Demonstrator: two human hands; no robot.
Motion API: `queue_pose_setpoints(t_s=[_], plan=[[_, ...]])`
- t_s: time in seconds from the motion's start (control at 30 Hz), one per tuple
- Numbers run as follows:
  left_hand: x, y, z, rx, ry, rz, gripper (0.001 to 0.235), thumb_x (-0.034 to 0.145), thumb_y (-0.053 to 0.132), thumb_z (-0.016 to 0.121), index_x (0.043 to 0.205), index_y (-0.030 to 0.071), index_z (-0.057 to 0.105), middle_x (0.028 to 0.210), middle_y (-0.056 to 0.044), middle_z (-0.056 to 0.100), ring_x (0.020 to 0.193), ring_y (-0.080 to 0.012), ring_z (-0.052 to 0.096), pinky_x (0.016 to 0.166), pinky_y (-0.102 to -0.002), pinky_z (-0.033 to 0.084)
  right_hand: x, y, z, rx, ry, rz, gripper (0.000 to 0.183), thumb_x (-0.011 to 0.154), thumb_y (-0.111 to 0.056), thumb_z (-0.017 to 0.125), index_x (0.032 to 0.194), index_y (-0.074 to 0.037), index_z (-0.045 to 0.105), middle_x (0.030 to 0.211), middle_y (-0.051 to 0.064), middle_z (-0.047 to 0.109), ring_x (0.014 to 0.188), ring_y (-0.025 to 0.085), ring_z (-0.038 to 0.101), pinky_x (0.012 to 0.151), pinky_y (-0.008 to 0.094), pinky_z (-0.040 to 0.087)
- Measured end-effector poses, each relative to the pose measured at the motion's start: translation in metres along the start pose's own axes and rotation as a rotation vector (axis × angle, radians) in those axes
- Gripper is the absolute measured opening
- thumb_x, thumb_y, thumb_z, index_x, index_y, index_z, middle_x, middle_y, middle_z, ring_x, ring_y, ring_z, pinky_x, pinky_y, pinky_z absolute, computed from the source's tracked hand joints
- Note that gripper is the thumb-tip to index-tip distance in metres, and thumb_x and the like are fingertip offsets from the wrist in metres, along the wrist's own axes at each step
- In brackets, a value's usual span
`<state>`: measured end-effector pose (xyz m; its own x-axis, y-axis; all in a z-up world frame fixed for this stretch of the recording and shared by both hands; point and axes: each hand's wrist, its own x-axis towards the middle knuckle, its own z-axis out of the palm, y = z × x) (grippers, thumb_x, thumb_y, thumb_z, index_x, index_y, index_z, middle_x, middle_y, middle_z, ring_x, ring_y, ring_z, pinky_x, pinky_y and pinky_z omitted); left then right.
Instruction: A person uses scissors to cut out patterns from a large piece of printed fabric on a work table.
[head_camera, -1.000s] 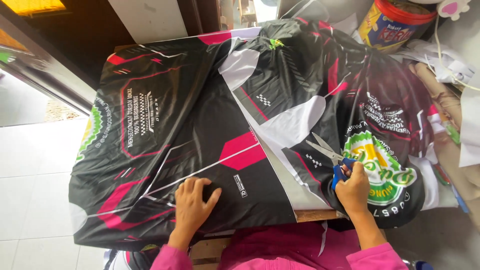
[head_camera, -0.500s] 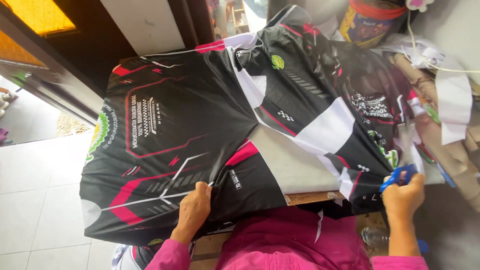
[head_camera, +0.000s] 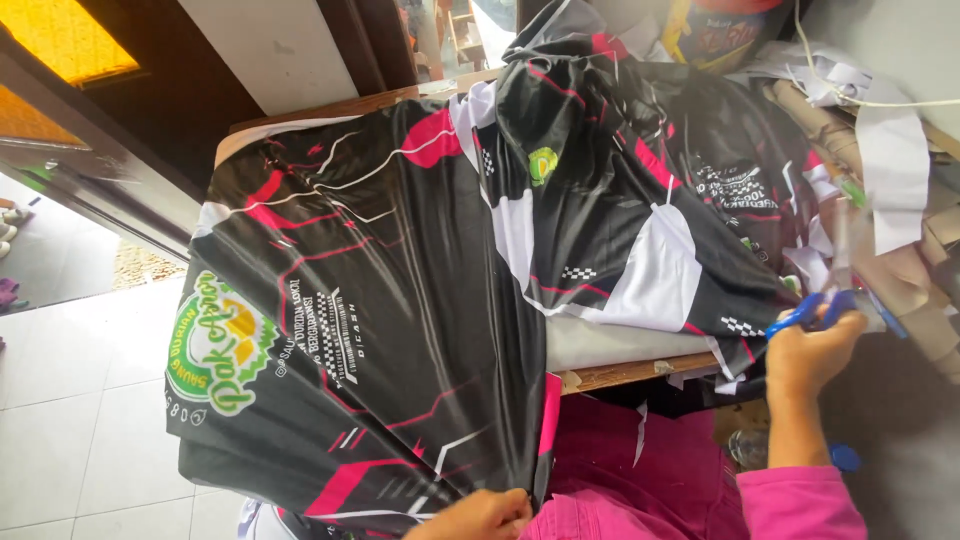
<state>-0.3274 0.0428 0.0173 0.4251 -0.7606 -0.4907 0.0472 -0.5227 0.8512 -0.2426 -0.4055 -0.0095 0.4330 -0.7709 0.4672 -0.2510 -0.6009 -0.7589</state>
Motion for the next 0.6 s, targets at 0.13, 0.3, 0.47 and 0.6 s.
queue_pose_setpoints(t_s=[0.13,0.3,0.47,0.6], plan=[[0.013,0.022,-0.060,0.387,0.527,0.210,0.013,0.085,0.020,0.054,0.074,0.016,0.055,0.072,0.002,0.057,0.068,-0.0147,0.051,0.062,-0.035,0.041,-0.012,-0.007,0.027,-0.030,-0.046,-0.238,0.019,0.089,-0.002,0.065,0.097,-0.002,0.047,0.086,0.015,0.056,0.077,0.037,0.057,0.068,0.046,0.043],[0.051,-0.010,-0.149,0.819,1.434,-0.119,0.040,0.079,0.048,0.062,0.107,0.021,0.053,0.093,-0.004,0.055,0.081,-0.0264,0.060,0.063,-0.040,0.053,-0.009,0.028,0.068,-0.322,0.015,-0.504,0.035,0.079,-0.021,0.082,0.090,-0.005,0.054,0.073,0.011,0.057,0.067,0.037,0.060,0.066,0.045,0.050],[0.090,-0.069,-0.179,0.890,1.399,-0.340,0.019,0.086,0.034,0.058,0.087,0.016,0.050,0.074,-0.002,0.052,0.065,-0.0226,0.060,0.056,-0.034,0.050,0.003,0.044,0.074,-0.410,-0.206,-0.464,0.035,0.084,-0.031,0.076,0.086,-0.007,0.051,0.070,0.008,0.061,0.067,0.035,0.064,0.067,0.044,0.052],[0.047,-0.087,-0.200,1.192,1.332,-0.446,0.013,0.087,0.029,0.054,0.080,0.017,0.054,0.070,-0.001,0.054,0.059,-0.0180,0.061,0.052,-0.032,0.049,0.008,0.030,0.042,-0.389,-0.201,-0.473,0.033,0.085,-0.027,0.075,0.087,-0.003,0.052,0.071,0.013,0.062,0.068,0.039,0.064,0.067,0.047,0.051]])
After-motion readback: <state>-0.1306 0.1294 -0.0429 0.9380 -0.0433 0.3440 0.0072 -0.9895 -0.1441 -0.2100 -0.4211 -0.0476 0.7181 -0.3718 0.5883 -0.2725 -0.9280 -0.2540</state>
